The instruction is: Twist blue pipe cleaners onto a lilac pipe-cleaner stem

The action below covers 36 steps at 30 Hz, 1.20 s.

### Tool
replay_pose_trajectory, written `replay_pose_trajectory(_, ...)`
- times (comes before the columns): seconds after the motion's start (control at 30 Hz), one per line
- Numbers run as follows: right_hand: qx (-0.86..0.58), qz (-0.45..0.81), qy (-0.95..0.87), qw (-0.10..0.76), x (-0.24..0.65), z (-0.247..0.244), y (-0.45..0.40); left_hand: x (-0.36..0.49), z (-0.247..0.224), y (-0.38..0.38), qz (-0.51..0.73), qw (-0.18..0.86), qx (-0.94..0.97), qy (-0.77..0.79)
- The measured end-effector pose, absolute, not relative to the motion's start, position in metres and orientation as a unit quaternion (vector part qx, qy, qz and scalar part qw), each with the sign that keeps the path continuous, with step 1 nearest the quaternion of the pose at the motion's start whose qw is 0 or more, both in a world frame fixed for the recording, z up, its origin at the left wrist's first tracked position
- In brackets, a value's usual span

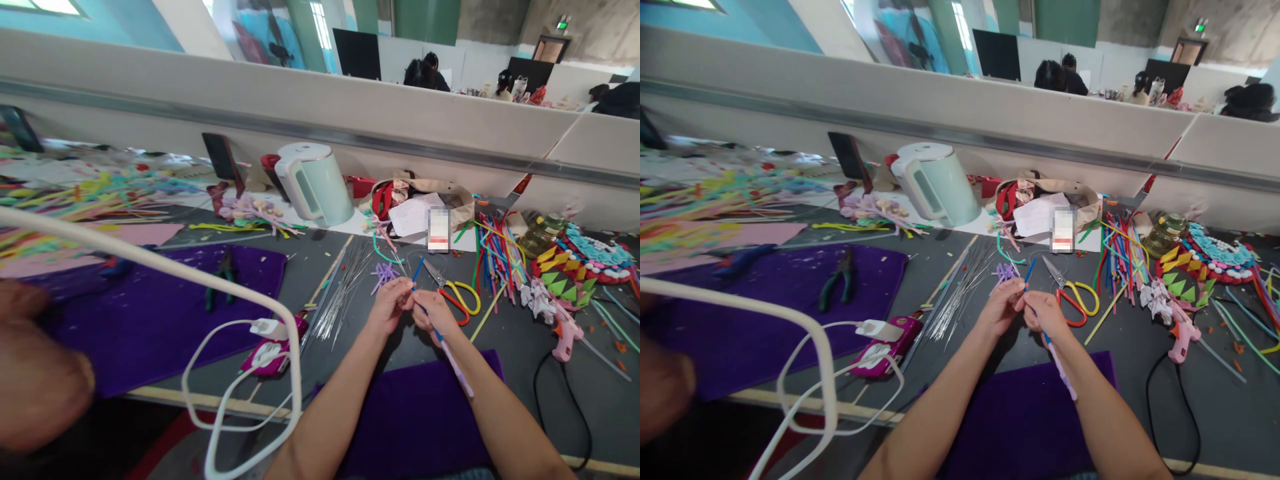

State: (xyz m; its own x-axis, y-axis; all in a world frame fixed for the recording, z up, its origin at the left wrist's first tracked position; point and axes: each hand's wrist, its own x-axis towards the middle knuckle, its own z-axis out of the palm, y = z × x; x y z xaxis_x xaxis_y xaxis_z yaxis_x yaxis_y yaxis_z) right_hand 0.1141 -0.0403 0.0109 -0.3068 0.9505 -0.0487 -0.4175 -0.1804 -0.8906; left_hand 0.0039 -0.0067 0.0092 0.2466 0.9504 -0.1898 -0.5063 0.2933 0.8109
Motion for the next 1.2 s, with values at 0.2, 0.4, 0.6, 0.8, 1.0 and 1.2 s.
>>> replay_pose_trajectory(0.2,-0.509,0.393,-0.627,0.44,0.117,0.008,-0.04,0.008,0.009,-0.009,0.53,0.676,0.332,0.39)
replay_pose_trajectory(0.4,-0.64,0.189,-0.675,0.315,0.117,0.01,-0.049,0.01,0.008,-0.01,0.542,0.624,0.367,0.427)
replay_pose_trajectory(0.6,-0.435,0.576,-0.512,0.467,0.112,0.014,-0.045,0.004,0.013,-0.008,0.501,0.721,0.316,0.361)
replay_pose_trajectory(0.8,-0.241,0.796,-0.32,0.453,0.115,0.018,-0.045,0.002,0.011,-0.008,0.479,0.748,0.303,0.345)
replay_pose_trajectory(1.0,-0.29,0.726,-0.365,0.506,0.114,0.017,-0.044,0.005,0.012,-0.01,0.506,0.725,0.325,0.335)
replay_pose_trajectory(1.2,-0.463,0.495,-0.55,0.488,0.116,0.013,-0.042,0.01,0.014,-0.011,0.525,0.698,0.324,0.363)
